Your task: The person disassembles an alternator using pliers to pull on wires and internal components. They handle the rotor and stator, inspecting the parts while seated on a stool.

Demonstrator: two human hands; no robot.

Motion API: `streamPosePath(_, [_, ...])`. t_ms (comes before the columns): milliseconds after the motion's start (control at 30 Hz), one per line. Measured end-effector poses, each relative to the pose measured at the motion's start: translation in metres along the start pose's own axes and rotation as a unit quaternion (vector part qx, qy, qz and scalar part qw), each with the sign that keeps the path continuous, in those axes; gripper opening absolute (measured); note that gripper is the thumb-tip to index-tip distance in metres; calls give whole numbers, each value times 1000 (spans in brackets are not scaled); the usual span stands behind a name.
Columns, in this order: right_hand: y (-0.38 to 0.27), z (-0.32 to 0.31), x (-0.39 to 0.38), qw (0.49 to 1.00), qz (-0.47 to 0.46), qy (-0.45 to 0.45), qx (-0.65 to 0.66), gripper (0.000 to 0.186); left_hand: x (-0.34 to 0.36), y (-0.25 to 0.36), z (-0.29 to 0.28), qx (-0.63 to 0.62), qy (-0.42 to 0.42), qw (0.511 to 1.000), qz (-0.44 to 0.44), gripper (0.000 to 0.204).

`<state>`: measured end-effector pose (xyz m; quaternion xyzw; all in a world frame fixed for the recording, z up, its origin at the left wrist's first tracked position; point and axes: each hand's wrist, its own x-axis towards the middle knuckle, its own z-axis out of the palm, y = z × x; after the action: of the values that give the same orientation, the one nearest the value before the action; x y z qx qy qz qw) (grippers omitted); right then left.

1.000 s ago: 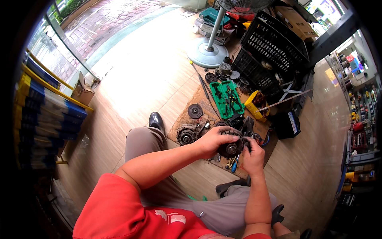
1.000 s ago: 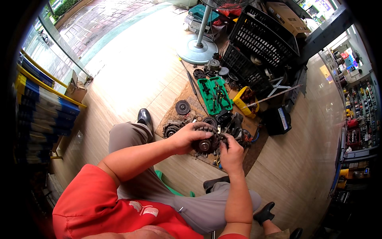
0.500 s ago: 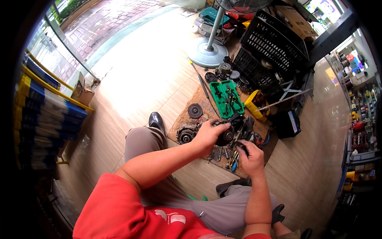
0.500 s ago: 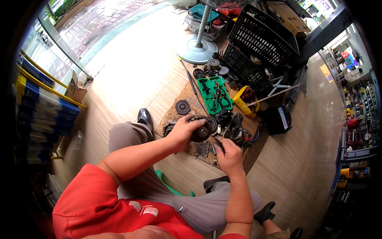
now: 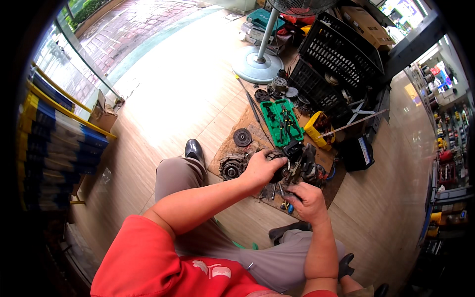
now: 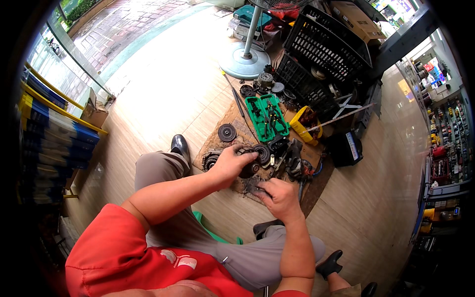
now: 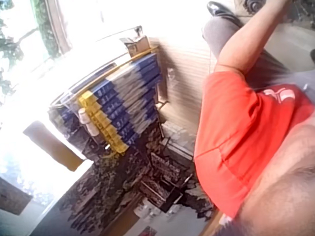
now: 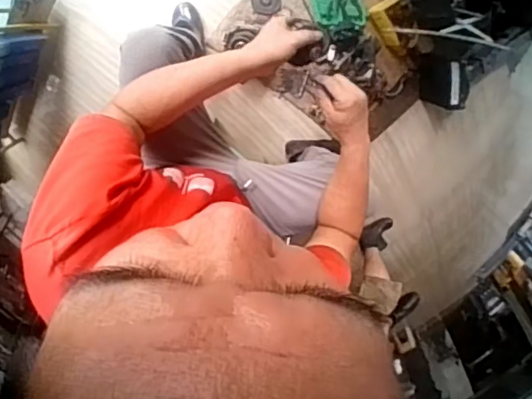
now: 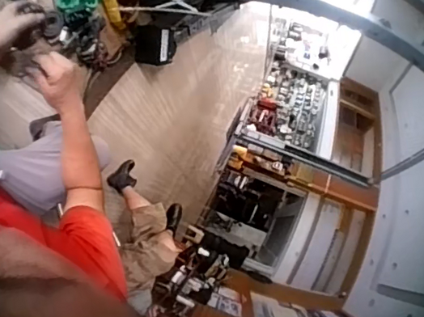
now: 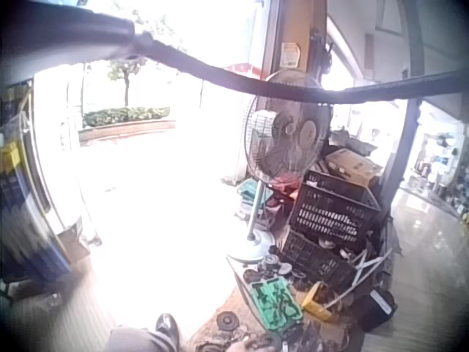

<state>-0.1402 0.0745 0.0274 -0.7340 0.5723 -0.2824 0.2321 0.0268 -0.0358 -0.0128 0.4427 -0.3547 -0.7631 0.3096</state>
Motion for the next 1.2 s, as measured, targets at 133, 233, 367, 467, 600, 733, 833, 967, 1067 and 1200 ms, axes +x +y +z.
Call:
streamPosePath(133, [0, 5, -1, 998, 20, 34, -39, 14, 3, 8, -1, -40, 25, 999, 17, 43])
streamPosePath(233, [-2, 7, -1, 995, 58, 53, -66, 11, 5, 14, -2, -95, 42, 994, 30, 41])
streamPosePath(367, [-7, 9, -1, 987, 137, 10, -82, 14, 6, 21, -2, -172, 55, 982, 47, 41])
streamPosePath(467, [-11, 16, 0, 985, 150, 7, -85, 15, 11, 26, -4, -190, 82, 977, 50, 37])
streamPosePath(600, [-14, 20, 3, 985, 153, 16, -74, 16, 20, 34, -13, -218, 80, 970, 70, 34])
streamPosePath(733, [-16, 19, 5, 986, 157, 19, -60, 17, 28, 44, -24, -219, 88, 967, 97, 29])
streamPosePath(833, [-19, 17, 5, 986, 158, 24, -49, 17, 29, 53, -29, -237, 104, 960, 108, 27])
streamPosePath(967, [-21, 15, 4, 986, 157, 36, -36, 18, 28, 65, -35, -284, 93, 947, 119, 23])
streamPosePath(1067, [-17, 9, 2, 983, 177, 21, -47, 19, 27, 72, -40, -297, 88, 943, 122, 23])
streamPosePath(1200, [-7, 3, -2, 981, 165, 28, -94, 17, 28, 77, -45, -284, 88, 944, 139, 25])
